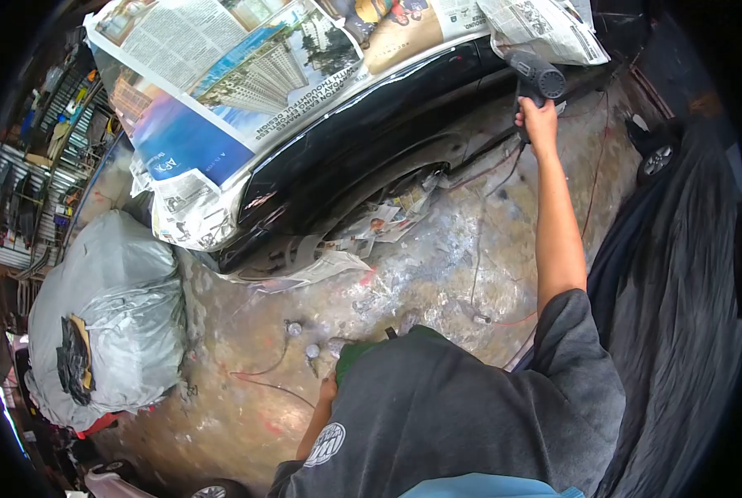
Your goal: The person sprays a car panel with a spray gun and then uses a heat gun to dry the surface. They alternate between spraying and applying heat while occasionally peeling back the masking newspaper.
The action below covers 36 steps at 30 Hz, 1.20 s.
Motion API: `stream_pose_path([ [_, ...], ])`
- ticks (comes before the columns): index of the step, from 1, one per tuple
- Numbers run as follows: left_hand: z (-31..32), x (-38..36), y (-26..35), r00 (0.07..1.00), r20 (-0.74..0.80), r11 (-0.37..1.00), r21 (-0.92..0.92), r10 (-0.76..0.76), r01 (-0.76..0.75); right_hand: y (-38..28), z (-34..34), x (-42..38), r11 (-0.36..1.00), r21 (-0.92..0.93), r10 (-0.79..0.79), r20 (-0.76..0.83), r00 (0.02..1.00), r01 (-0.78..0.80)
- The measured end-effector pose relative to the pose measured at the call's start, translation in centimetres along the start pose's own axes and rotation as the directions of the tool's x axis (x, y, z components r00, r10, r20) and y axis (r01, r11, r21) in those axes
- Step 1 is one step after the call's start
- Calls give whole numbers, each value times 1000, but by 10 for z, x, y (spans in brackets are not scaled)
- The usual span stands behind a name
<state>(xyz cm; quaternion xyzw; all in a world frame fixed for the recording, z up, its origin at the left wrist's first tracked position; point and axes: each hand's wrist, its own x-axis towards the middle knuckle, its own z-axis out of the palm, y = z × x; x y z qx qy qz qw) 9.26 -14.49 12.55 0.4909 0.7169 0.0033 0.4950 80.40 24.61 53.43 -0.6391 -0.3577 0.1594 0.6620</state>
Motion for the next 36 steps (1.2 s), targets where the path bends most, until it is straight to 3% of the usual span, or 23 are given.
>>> stream_pose_path([
  [2, 12, 2, -14, 975, -62, 967, 159, 213, -201, -7, -3, 5, 997, -68, -23, -25, 999, 21],
  [5, 15, 5, -8, 1000, 1, 976, 217, 26, -26, -14, -2, 7, 992, -122, -22, -36, 999, 17],
  [8, 2, -4, -9, 990, 68, 985, 120, 121, -128, -20, 0, 4, 996, -93, 3, 23, 1000, -1],
  [11, 16, 10, -14, 994, 4, 978, 179, 106, -105, -27, 5, -6, 998, -52, 36, 97, 995, -31],
  [17, 11, 20, -11, 999, 19, 994, 99, -42, 39, -52, 27, -56, 994, -2, 109, 269, 957, -113],
  [20, 11, 23, -14, 992, 15, 979, 157, 127, -128, -57, 43, -84, 988, 4, 142, 319, 937, -152],
  [23, 9, 23, -16, 995, 18, 991, 90, 99, -100, -67, 58, -113, 984, 16, 158, 386, 909, -178],
  [26, 5, 18, -18, 994, 40, 982, 154, 100, -105, -79, 71, -142, 982, 3, 166, 449, 878, -187],
  [29, 3, -11, 6, 998, 14, 995, -84, -56, 57, -90, 89, -170, 980, 5, 168, 524, 835, -200],
  [32, 19, 4, -23, 996, -60, 997, 40, 64, -62, -101, 107, -196, 980, -12, 168, 577, 799, -198],
  [35, 4, -22, 29, 992, -83, 972, -224, -96, 76, -105, 124, -217, 978, -11, 166, 637, 753, -207],
  [36, 1, -20, 37, 994, -99, 966, -258, -38, 11, -106, 129, -224, 979, -23, 168, 643, 747, -201],
])
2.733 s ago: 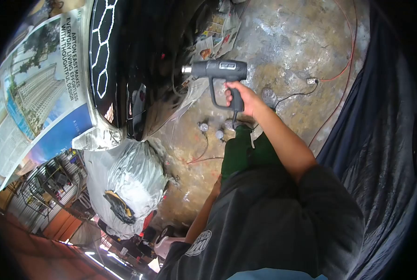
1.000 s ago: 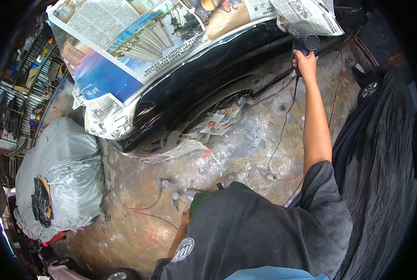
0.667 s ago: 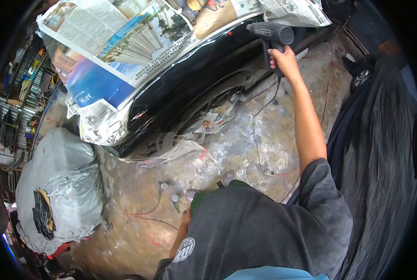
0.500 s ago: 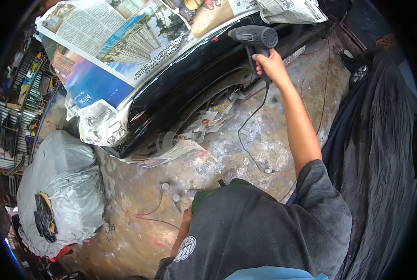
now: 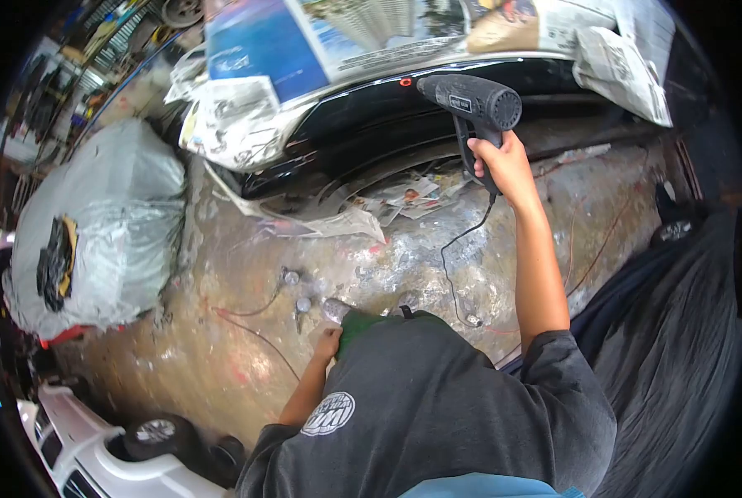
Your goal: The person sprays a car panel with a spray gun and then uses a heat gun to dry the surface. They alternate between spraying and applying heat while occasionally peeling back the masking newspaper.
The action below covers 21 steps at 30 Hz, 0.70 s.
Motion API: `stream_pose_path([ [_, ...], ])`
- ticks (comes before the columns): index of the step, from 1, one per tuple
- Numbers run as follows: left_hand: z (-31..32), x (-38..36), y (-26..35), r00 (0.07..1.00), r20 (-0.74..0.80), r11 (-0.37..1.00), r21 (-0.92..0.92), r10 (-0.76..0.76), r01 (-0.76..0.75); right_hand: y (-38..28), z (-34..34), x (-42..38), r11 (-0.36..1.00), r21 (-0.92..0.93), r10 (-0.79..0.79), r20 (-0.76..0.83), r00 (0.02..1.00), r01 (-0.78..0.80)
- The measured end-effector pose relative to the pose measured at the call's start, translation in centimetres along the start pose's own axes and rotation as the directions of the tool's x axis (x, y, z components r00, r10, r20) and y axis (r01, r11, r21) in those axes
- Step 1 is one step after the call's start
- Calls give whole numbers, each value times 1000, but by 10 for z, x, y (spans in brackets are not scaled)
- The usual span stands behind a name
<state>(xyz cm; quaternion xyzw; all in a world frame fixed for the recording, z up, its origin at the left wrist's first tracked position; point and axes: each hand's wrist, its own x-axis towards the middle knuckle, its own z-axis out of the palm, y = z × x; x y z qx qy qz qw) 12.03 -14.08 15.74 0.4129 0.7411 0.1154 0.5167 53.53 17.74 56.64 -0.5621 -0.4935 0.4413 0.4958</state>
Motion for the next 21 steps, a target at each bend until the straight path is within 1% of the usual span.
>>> stream_pose_path([
  [1, -2, 1, 9, 998, -7, 997, -41, 60, -61, 1, 9, -2, 1000, -13, 2, 10, 1000, -2],
  [3, -15, -9, 61, 994, -55, 996, -18, 91, -92, 1, 29, -4, 999, -36, 4, 36, 999, -3],
  [5, -20, 8, 81, 963, -86, 956, -127, 256, -265, 0, 50, -10, 999, -53, 2, 75, 997, 2],
  [7, -46, -18, 154, 925, -133, 916, -146, 357, -375, 1, 70, -18, 996, -85, 5, 92, 996, 2],
  [9, -70, -43, 221, 899, -146, 850, -295, 412, -437, 3, 94, -29, 997, -77, 0, 108, 994, 9],
  [11, -94, -61, 275, 835, -147, 721, -440, 531, -536, 6, 117, -44, 999, -51, 13, 126, 992, -7],
  [12, -106, -69, 297, 794, -167, 678, -437, 584, -591, 14, 128, -48, 993, -119, 4, 144, 990, 13],
  [13, -118, -76, 315, 749, -184, 633, -430, 637, -644, 17, 140, -55, 991, -131, 33, 165, 986, -11],
  [16, -148, -87, 346, 670, -219, 530, -461, 709, -712, 39, 179, -74, 986, -117, -95, 191, 977, 119],
  [17, -154, -87, 346, 682, -226, 520, -496, 696, -696, 38, 191, -82, 979, -201, 10, 215, 977, 34],
  [19, -170, -83, 339, 702, -240, 494, -562, 670, -663, 47, 225, -99, 981, -155, -83, 230, 970, 121],
  [20, -179, -78, 332, 744, -223, 501, -615, 630, -609, 45, 239, -108, 986, -163, 11, 289, 957, 38],
  [21, -188, -72, 321, 784, -201, 507, -664, 587, -549, 38, 256, -119, 953, -238, -115, 296, 948, 190],
])
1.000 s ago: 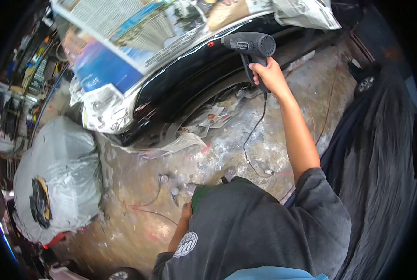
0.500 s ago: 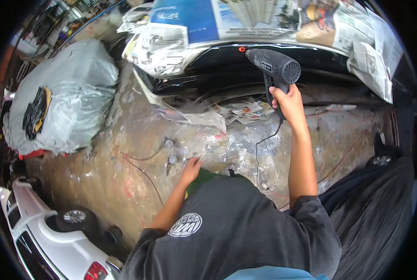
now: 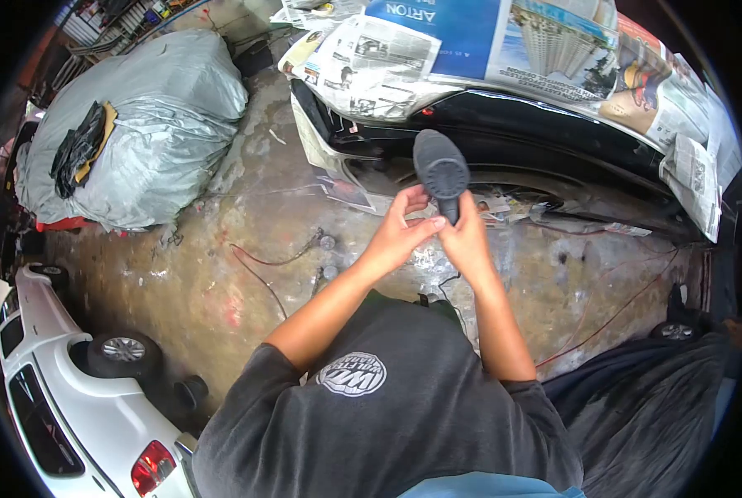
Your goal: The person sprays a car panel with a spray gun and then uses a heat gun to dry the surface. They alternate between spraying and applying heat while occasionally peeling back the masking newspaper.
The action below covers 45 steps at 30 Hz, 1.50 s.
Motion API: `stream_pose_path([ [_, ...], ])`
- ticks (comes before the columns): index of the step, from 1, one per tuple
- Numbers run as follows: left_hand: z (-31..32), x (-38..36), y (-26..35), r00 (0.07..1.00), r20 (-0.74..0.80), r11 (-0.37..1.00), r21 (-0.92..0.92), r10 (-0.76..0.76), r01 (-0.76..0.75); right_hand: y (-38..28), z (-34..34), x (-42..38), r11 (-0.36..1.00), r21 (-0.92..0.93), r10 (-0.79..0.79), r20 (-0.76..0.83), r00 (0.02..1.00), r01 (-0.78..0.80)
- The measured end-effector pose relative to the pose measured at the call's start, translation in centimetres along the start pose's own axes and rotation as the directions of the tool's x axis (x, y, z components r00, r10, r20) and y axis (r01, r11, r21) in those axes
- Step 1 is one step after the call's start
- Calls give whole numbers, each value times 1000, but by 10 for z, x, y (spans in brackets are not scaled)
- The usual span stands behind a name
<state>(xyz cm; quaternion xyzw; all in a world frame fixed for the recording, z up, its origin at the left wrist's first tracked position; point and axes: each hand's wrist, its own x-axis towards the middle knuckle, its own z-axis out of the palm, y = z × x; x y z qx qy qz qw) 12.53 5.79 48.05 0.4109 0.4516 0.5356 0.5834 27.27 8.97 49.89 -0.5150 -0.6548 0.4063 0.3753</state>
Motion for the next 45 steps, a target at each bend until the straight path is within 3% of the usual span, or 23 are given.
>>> stream_pose_path([
  [2, -32, -5, -4, 997, -25, 993, -86, -80, 78, -8, 39, -4, 997, 47, 62, 75, 995, -66],
  [5, -81, -13, 7, 993, -58, 973, -210, -106, 91, -14, 106, -9, 994, -107, 6, 109, 994, 5],
  [8, -133, -21, -10, 956, -232, 962, -247, -177, 118, -14, 157, -7, 975, -159, -119, 211, 970, 154],
  [9, -150, -22, -16, 953, -271, 971, -227, -133, 71, -16, 169, -6, 974, -154, -125, 252, 960, 168],
  [12, -198, -19, -22, 933, -258, 881, -460, -249, 108, -55, 178, -4, 966, -199, -62, 434, 899, 162],
  [13, -213, -16, -21, 941, -222, 858, -501, -254, 114, -47, 185, -9, 931, -234, -169, 406, 898, 281],
  [16, -253, 7, -43, 945, -280, 832, -555, -168, -16, -20, 186, -27, 909, -353, -99, 327, 940, 219],
  [18, -275, 20, -41, 953, -284, 847, -527, -102, -66, 19, 179, -47, 930, -361, 21, 260, 965, 76],
  [21, -310, 43, -56, 946, -299, 826, -560, -123, -69, 79, 160, -95, 905, -413, 175, 144, 974, -102],
  [23, -323, 51, -55, 950, -282, 824, -565, -133, -53, 109, 147, -137, 829, -485, 345, 53, 937, -277],
  [25, -330, 59, -53, 956, -262, 813, -580, -129, -49, 129, 137, -176, 744, -413, 573, -11, 819, -526],
  [27, -334, 65, -56, 959, -251, 809, -586, -131, -43, 199, 127, -240, 667, -534, 569, -84, 818, -520],
  [29, -337, 73, -66, 956, -265, 803, -594, -128, -57, 203, 124, -275, 514, -592, 700, -128, 703, -620],
  [32, -334, 76, -69, 953, -277, 807, -586, -120, -68, 303, 121, -364, 522, -520, 728, -142, 671, -676],
  [35, -331, 75, -66, 954, -277, 817, -572, -112, -70, 401, 135, -440, 561, -479, 684, -191, 704, -675],
  [38, -331, 73, -60, 965, -244, 826, -561, -95, -61, 372, 139, -425, 522, -480, 730, -176, 661, -705],
  [41, -332, 68, -53, 975, -202, 832, -554, -89, -39, 299, 133, -377, 505, -399, 795, -132, 593, -766],
  [45, -334, 66, -60, 975, -196, 856, -516, -100, -16, 275, 139, -350, 526, -371, 782, -143, 606, -766],
])
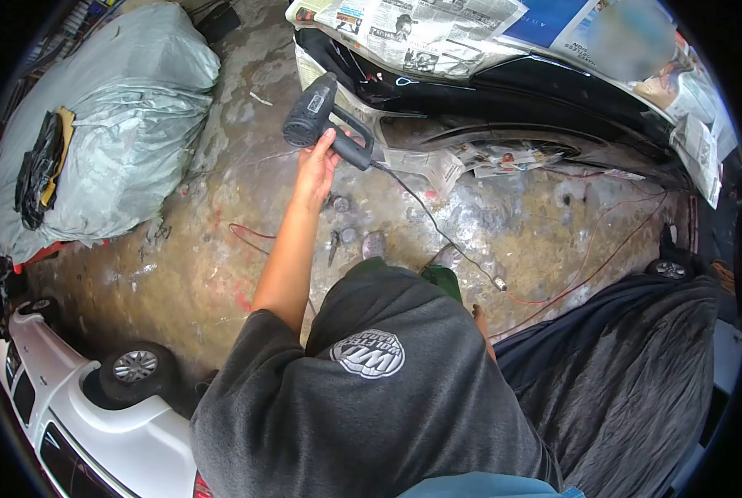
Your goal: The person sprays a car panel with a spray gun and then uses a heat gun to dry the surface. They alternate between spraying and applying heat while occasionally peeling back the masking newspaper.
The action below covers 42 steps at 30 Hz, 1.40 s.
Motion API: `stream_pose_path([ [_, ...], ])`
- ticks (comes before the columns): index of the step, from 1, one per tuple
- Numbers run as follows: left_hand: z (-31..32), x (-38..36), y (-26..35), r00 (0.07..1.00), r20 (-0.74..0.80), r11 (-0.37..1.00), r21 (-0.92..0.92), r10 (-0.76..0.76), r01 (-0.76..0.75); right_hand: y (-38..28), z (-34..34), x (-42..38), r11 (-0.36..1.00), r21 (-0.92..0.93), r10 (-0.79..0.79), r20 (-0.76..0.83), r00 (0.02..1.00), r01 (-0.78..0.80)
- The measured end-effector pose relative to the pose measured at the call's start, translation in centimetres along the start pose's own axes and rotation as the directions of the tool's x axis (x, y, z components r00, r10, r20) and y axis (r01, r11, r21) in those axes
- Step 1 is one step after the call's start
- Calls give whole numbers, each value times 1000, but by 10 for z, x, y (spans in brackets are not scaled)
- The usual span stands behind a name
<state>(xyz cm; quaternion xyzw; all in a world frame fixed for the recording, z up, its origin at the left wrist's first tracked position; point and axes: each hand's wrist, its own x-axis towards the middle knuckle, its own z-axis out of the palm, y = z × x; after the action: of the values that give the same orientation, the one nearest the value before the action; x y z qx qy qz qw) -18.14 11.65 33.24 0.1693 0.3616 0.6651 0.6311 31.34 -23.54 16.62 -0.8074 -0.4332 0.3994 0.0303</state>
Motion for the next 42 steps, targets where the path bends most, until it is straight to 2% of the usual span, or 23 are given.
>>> stream_pose_path([
  [6, -18, -11, -11, 994, -96, 998, -39, -47, 43, 3, 1, 4, 1000, 1, 11, 33, 999, -11],
  [10, -25, -35, -18, 988, -83, 992, 2, -129, 130, -1, 3, 2, 1000, 17, 11, 29, 1000, -11],
  [14, -20, -65, -34, 970, -60, 958, 153, -235, 241, 15, 14, 7, 1000, 19, -13, 4, 1000, 13],
  [17, 10, -90, -34, 958, 35, 937, 219, -285, 271, -1, 13, -4, 998, 58, 36, -37, 999, -33],
  [20, 8, -91, -57, 911, 125, 848, 433, -394, 307, 5, 20, -5, 996, 85, 46, -60, 997, -40],
  [23, 5, -89, -89, 898, 134, 751, 607, -419, 259, 4, 28, -15, 988, 139, 73, -96, 993, -59],
  [25, 28, -92, -93, 888, 147, 701, 675, -436, 232, 17, 38, -17, 985, 160, 85, -126, 988, -64],
  [26, 38, -93, -94, 871, 120, 633, 735, -476, 245, 23, 44, -19, 984, 158, 105, -146, 984, -82],
  [29, 11, -64, -149, 767, 283, 599, 785, -576, 160, 37, 60, -26, 959, 255, 174, -171, 970, -127],
  [30, 14, -59, -163, 749, 386, 523, 850, -539, -62, 39, 63, -32, 950, 286, 183, -171, 968, -129],
  [32, 19, -60, -184, 726, 373, 365, 914, -577, -179, 38, 62, -46, 928, 347, 203, -167, 965, -135],
  [34, 17, -62, -204, 704, 355, 243, 935, -615, -259, 27, 55, -61, 934, 303, 246, -163, 956, -188],
  [35, 15, -62, -214, 707, 314, 261, 947, -634, -186, 20, 50, -67, 936, 279, 266, -163, 950, -215],
  [38, 14, -68, -235, 704, 187, 322, 945, -686, 63, 4, 40, -70, 972, 230, 118, -340, 933, -39],
  [40, 28, -81, -234, 692, 99, 371, 893, -715, 255, -66, -14, -81, 915, 397, 174, -219, 960, -75],
  [42, 35, -89, -239, 706, 107, 482, 801, -700, 356, -102, -37, -66, 937, 343, 15, -244, 970, 71],
])
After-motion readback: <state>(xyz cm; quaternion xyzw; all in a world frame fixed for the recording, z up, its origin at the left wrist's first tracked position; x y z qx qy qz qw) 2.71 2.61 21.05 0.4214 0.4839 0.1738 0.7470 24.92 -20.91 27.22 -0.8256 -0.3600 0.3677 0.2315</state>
